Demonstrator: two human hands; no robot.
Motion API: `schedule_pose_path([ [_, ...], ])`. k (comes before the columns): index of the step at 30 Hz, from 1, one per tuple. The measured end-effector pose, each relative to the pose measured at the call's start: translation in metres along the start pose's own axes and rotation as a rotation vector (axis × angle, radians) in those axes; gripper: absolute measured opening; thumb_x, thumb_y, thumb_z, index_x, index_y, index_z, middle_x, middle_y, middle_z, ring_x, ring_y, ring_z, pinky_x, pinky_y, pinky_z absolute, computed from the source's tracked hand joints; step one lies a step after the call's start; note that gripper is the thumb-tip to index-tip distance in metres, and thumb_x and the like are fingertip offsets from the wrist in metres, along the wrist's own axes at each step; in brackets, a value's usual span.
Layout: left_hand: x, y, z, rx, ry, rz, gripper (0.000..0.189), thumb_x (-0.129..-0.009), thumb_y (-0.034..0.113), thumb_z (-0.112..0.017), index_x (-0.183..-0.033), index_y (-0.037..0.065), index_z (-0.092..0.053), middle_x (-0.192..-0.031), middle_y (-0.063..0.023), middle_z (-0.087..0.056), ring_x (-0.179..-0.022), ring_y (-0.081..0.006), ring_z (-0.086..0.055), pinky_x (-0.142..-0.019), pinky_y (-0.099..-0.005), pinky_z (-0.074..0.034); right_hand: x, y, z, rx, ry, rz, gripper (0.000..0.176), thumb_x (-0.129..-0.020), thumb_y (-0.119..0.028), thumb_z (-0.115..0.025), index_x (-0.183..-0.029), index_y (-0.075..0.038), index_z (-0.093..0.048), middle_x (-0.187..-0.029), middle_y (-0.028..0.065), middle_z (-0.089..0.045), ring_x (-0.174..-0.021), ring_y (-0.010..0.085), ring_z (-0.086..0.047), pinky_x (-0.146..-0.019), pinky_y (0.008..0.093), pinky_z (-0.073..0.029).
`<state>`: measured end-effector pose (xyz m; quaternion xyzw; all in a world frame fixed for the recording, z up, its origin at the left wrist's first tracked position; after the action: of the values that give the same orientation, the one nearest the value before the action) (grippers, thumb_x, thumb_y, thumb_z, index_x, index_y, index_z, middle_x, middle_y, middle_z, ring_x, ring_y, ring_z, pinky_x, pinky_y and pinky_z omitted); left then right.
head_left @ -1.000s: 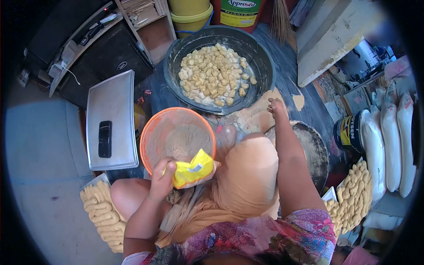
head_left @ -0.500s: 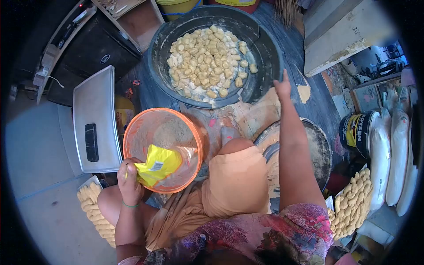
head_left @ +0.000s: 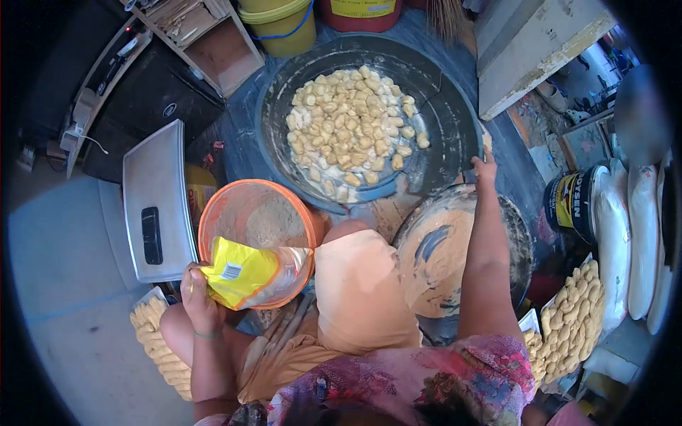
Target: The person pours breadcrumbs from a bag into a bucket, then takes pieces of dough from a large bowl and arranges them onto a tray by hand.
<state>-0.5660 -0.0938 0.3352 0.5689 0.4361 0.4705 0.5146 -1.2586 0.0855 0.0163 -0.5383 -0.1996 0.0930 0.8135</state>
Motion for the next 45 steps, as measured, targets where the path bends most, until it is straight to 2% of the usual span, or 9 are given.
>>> schedule_pose_path([
  [6,-0.002,-0.001,0.007,-0.018,0.025,-0.038,0.034,-0.097,0.033,-0.05,-0.092,0.0,-0.053,-0.086,-0.0055,-0.054,-0.081,-0.0122,-0.052,-0.076,-0.0268,-0.042,0.053,-0.06,-0.014,0.811,0.154,-0.137,0.066,-0.07,-0.023,-0.074,-0.132,-0.016,-0.052,-0.119,0.0212,-0.058,-0.112,0.0327,-0.056,-0.094,0.0442,-0.042],
  [9,-0.008,-0.008,0.004,0.02,0.005,-0.008,0.033,-0.098,0.032,-0.049,-0.092,-0.001,-0.053,-0.087,-0.0061,-0.055,-0.081,-0.0122,-0.052,-0.076,-0.0265,-0.042,0.119,-0.148,-0.078,0.961,0.398,0.468,0.063,-0.071,-0.032,-0.075,-0.128,-0.015,-0.054,-0.121,0.02,-0.056,-0.114,0.0322,-0.053,-0.095,0.0459,-0.041],
  [12,-0.008,-0.009,0.008,-0.037,-0.012,-0.036,0.034,-0.098,0.032,-0.049,-0.091,-0.001,-0.053,-0.086,-0.0058,-0.055,-0.079,-0.0122,-0.052,-0.075,-0.0261,-0.042,0.196,-0.146,-0.223,0.434,-0.537,0.495,0.079,-0.075,-0.046,-0.072,-0.133,0.001,-0.045,-0.131,0.0249,-0.049,-0.123,0.0383,-0.046,-0.104,0.0408,-0.036],
  [16,-0.005,0.002,0.007,-0.12,-0.03,-0.08,0.038,-0.099,0.034,-0.046,-0.089,-0.002,-0.054,-0.083,-0.0053,-0.054,-0.077,-0.0117,-0.05,-0.072,-0.0257,-0.041,0.32,-0.11,-0.316,0.806,-1.084,0.528,0.077,-0.076,-0.043,-0.071,-0.134,0.0,-0.043,-0.121,0.0264,-0.056,-0.108,0.0397,-0.058,-0.091,0.0431,-0.047],
  [22,0.006,0.016,0.013,-0.22,-0.027,-0.132,0.04,-0.099,0.034,-0.045,-0.088,-0.002,-0.055,-0.081,-0.0042,-0.052,-0.077,-0.0102,-0.048,-0.071,-0.0248,-0.04,0.296,-0.08,-0.307,0.931,-0.96,0.656,0.033,-0.076,-0.023,-0.065,-0.101,-0.001,-0.06,-0.093,0.0236,-0.066,-0.089,0.0395,-0.064,-0.076,0.0469,-0.051],
  [34,0.02,0.004,0.031,-0.096,-0.055,-0.077,0.035,-0.098,0.032,-0.048,-0.092,-0.002,-0.055,-0.084,-0.0039,-0.053,-0.079,-0.0102,-0.049,-0.073,-0.0246,-0.041,0.344,-0.047,-0.218,0.887,-0.99,0.572,0.026,-0.074,-0.027,-0.063,-0.092,-0.008,-0.065,-0.088,0.019,-0.067,-0.087,0.0379,-0.063,-0.075,0.0463,-0.051],
  [38,0.023,0.003,0.032,-0.139,-0.087,-0.059,0.034,-0.098,0.032,-0.049,-0.092,-0.001,-0.055,-0.085,-0.004,-0.053,-0.079,-0.0104,-0.05,-0.073,-0.0248,-0.042,0.305,-0.065,-0.209,0.334,-1.22,0.49,0.056,-0.078,-0.04,-0.068,-0.122,-0.007,-0.057,-0.105,0.0141,-0.066,-0.097,0.026,-0.064,-0.081,0.0403,-0.05],
  [39,0.022,0.004,0.032,-0.134,-0.081,-0.06,0.034,-0.098,0.032,-0.049,-0.092,-0.001,-0.055,-0.085,-0.004,-0.053,-0.078,-0.0105,-0.05,-0.073,-0.0249,-0.042,0.266,-0.064,-0.193,0.226,-1.1,0.164,0.064,-0.077,-0.037,-0.073,-0.129,-0.004,-0.052,-0.11,0.0125,-0.063,-0.1,0.0217,-0.06,-0.085,0.0379,-0.049],
  [45,0.013,0.009,0.057,-0.069,0.068,-0.095,0.033,-0.098,0.032,-0.049,-0.094,0.0,-0.054,-0.089,-0.0055,-0.054,-0.079,-0.0121,-0.052,-0.073,-0.026,-0.044,0.023,-0.058,-0.009,0.397,0.189,0.268,0.053,-0.073,-0.019,-0.073,-0.118,0.006,-0.058,-0.116,0.0237,-0.061,-0.107,0.0328,-0.06,-0.093,0.0368,-0.045],
])
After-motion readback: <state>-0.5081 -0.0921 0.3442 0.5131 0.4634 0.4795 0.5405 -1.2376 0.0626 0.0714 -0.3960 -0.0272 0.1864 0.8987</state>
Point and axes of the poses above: each hand's wrist, its own x-axis away from the middle knuckle, its own z-axis out of the back of the hand, y = z × x, the point moved 10 cm from there along -x, towards the middle knuckle
